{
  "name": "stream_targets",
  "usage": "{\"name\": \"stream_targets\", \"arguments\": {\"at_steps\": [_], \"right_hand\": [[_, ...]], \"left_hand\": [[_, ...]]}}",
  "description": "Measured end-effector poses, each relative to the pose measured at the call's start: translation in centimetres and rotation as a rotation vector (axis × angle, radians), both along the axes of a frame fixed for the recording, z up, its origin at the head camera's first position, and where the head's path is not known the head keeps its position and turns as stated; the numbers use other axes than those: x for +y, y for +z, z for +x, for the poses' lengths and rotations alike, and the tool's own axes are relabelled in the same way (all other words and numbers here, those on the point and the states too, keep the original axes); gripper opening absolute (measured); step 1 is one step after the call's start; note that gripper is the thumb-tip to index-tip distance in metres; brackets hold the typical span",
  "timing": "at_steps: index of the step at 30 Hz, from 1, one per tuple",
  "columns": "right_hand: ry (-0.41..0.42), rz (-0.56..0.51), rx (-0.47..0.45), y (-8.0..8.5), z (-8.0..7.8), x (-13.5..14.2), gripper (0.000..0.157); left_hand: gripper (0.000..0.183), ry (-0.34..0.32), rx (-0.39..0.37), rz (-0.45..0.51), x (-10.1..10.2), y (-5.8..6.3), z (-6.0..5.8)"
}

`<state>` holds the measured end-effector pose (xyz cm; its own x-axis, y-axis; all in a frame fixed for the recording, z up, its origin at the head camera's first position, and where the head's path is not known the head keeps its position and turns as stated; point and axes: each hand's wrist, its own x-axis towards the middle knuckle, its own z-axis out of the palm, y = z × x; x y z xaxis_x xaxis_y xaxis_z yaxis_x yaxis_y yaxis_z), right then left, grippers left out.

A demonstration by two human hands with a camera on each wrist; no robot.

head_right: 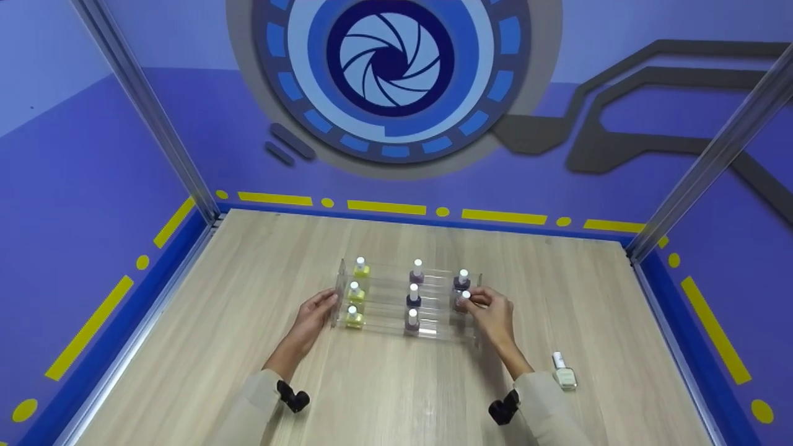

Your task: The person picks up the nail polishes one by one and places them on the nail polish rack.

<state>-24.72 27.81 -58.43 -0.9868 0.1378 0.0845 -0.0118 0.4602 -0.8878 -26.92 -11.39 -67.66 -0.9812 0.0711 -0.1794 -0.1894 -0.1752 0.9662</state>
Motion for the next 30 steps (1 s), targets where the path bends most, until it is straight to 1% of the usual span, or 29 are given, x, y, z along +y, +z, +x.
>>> {"name": "stream_targets", "arguments": {"at_steps": [2, 4, 9, 13, 18, 20, 22, 25, 28, 30], "right_hand": [[0.008, 0.002, 0.021, 0.0, -0.1, -0.1, 0.022], [0.015, 0.014, 0.026, -0.1, -0.1, -0.1, 0.021], [0.033, 0.063, -0.002, -0.5, 0.3, 0.0, 0.02], [0.044, 0.08, 0.003, -0.5, 0.2, -0.1, 0.021], [0.063, 0.041, 0.029, -0.5, 0.1, -0.5, 0.022], [0.074, 0.023, 0.033, -0.5, 0.3, -0.5, 0.024], [0.085, 0.004, 0.047, -0.5, 0.5, -0.4, 0.027], [0.101, -0.007, 0.089, 0.0, 0.9, -0.1, 0.028], [0.095, -0.014, 0.155, 0.8, 1.4, 0.6, 0.026], [0.09, -0.026, 0.183, 1.4, 1.8, 1.2, 0.023]], "left_hand": [[0.058, 0.0, 0.014, 0.004, 0.0, 0.1, -0.1], [0.058, -0.002, 0.011, 0.011, -0.1, 0.1, 0.0], [0.058, -0.004, -0.017, 0.012, -0.1, 0.0, 0.5], [0.058, -0.009, -0.006, 0.0, -0.1, -0.1, 0.5], [0.059, -0.013, 0.006, 0.01, -0.2, 0.1, 0.1], [0.059, -0.009, -0.002, 0.016, -0.2, 0.1, 0.1], [0.059, -0.006, -0.006, 0.011, -0.2, 0.0, 0.2], [0.059, -0.006, -0.017, 0.009, -0.2, 0.0, 0.3], [0.06, -0.009, -0.011, 0.007, -0.1, 0.1, 0.2], [0.059, -0.007, -0.015, 0.013, 0.0, 0.1, 0.2]]}}
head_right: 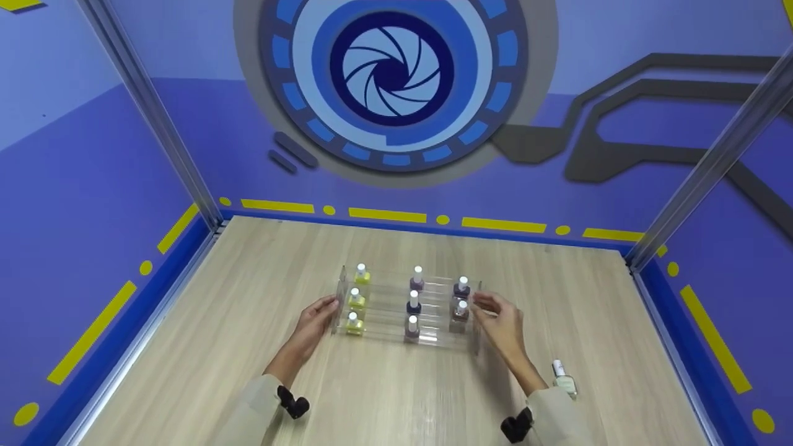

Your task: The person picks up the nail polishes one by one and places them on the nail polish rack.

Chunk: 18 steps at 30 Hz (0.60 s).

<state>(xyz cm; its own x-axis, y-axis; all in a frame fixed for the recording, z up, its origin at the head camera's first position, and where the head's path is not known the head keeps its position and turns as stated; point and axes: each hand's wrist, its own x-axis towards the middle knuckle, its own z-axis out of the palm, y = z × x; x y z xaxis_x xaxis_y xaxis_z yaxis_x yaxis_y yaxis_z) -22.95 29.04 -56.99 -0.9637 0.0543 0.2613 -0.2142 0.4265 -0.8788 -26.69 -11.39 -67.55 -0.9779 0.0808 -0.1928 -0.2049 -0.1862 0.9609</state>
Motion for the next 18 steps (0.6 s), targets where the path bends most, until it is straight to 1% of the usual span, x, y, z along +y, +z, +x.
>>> {"name": "stream_targets", "arguments": {"at_steps": [3, 7, 11, 13, 18], "right_hand": [[-0.004, -0.03, 0.013, 0.8, 0.5, 1.2, 0.021], [0.001, -0.043, 0.005, 1.3, 1.5, 3.1, 0.024], [-0.022, 0.017, -0.002, 1.4, 2.4, 5.3, 0.025], [-0.041, 0.068, -0.015, 1.3, 2.8, 6.4, 0.025], [-0.103, 0.176, -0.087, 0.8, 3.7, 9.3, 0.025]], "left_hand": [[0.058, 0.004, 0.007, -0.003, 0.0, 0.1, -0.3], [0.058, 0.011, 0.007, -0.009, 0.0, 0.1, -0.3], [0.057, 0.017, 0.014, -0.018, 0.0, 0.1, -0.2], [0.056, 0.023, 0.01, -0.026, 0.0, 0.2, -0.2], [0.055, 0.036, -0.002, -0.048, 0.2, 0.2, -0.2]]}}
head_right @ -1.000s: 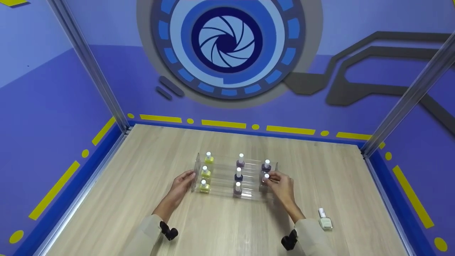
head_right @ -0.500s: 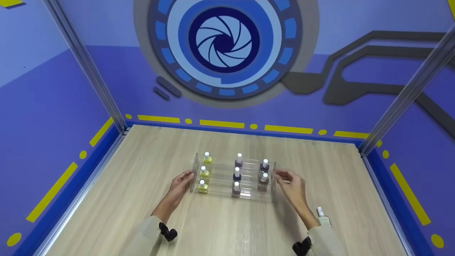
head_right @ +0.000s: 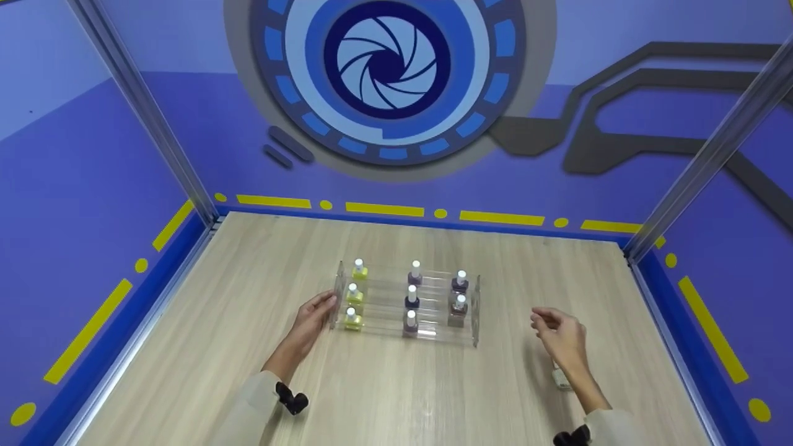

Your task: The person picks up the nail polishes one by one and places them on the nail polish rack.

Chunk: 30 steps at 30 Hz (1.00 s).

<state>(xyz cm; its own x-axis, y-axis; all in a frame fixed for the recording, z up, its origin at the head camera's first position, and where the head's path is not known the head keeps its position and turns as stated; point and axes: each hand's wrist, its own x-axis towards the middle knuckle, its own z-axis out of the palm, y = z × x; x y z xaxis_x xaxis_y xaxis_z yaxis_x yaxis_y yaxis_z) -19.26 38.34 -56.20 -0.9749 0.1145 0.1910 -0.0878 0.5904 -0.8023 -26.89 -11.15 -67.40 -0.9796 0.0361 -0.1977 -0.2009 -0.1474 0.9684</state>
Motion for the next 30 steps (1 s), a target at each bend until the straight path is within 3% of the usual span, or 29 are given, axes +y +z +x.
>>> {"name": "stream_targets", "arguments": {"at_steps": [4, 10, 17, 25, 30], "right_hand": [[-0.064, 0.079, -0.072, -0.8, 0.7, 2.3, 0.025], [-0.145, 0.198, -0.251, -3.0, 1.5, 4.7, 0.03], [-0.14, 0.227, -0.466, -5.2, 2.2, 6.5, 0.052], [-0.128, 0.188, -0.508, -5.2, 2.1, 6.4, 0.062], [-0.118, 0.215, -0.465, -4.9, 2.0, 6.0, 0.056]], "left_hand": [[0.057, -0.005, 0.001, 0.004, 0.1, -0.1, 0.2], [0.058, -0.019, 0.013, 0.024, 0.0, -0.6, 0.8], [0.058, -0.035, 0.003, 0.035, 0.1, -0.7, 0.6], [0.056, -0.023, 0.02, 0.022, -0.1, -0.4, 0.4], [0.055, -0.013, 0.022, 0.03, -0.1, -0.2, 0.0]]}}
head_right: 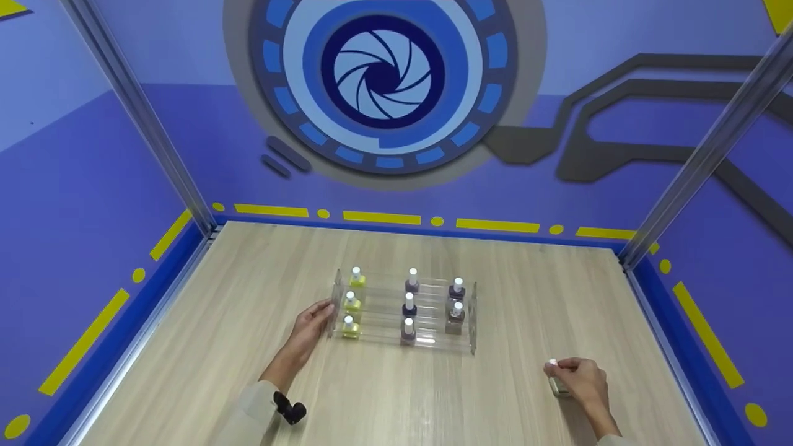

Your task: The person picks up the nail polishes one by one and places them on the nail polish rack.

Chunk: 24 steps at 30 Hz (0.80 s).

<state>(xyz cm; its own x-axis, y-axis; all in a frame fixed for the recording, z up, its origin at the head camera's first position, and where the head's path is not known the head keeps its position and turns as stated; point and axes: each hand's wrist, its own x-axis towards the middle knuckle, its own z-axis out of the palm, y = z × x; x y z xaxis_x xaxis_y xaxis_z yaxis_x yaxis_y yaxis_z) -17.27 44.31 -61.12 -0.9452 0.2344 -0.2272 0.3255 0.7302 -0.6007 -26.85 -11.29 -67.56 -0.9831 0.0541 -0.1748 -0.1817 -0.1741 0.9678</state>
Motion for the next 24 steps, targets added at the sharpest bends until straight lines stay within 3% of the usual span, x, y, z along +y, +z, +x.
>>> {"name": "stream_targets", "arguments": {"at_steps": [6, 15, 24], "right_hand": [[-0.023, -0.004, 0.032, -0.1, 0.1, -0.4, 0.045], [-0.089, -0.088, 0.082, 0.3, 0.3, -1.0, 0.047], [-0.19, -0.206, 0.083, 0.5, 1.1, -0.8, 0.051]], "left_hand": [[0.056, -0.007, -0.007, -0.007, 0.1, 0.1, 0.0], [0.057, 0.008, 0.0, -0.038, -0.7, 0.4, 0.0], [0.056, -0.006, -0.002, -0.032, -0.1, 0.1, 0.1]]}}
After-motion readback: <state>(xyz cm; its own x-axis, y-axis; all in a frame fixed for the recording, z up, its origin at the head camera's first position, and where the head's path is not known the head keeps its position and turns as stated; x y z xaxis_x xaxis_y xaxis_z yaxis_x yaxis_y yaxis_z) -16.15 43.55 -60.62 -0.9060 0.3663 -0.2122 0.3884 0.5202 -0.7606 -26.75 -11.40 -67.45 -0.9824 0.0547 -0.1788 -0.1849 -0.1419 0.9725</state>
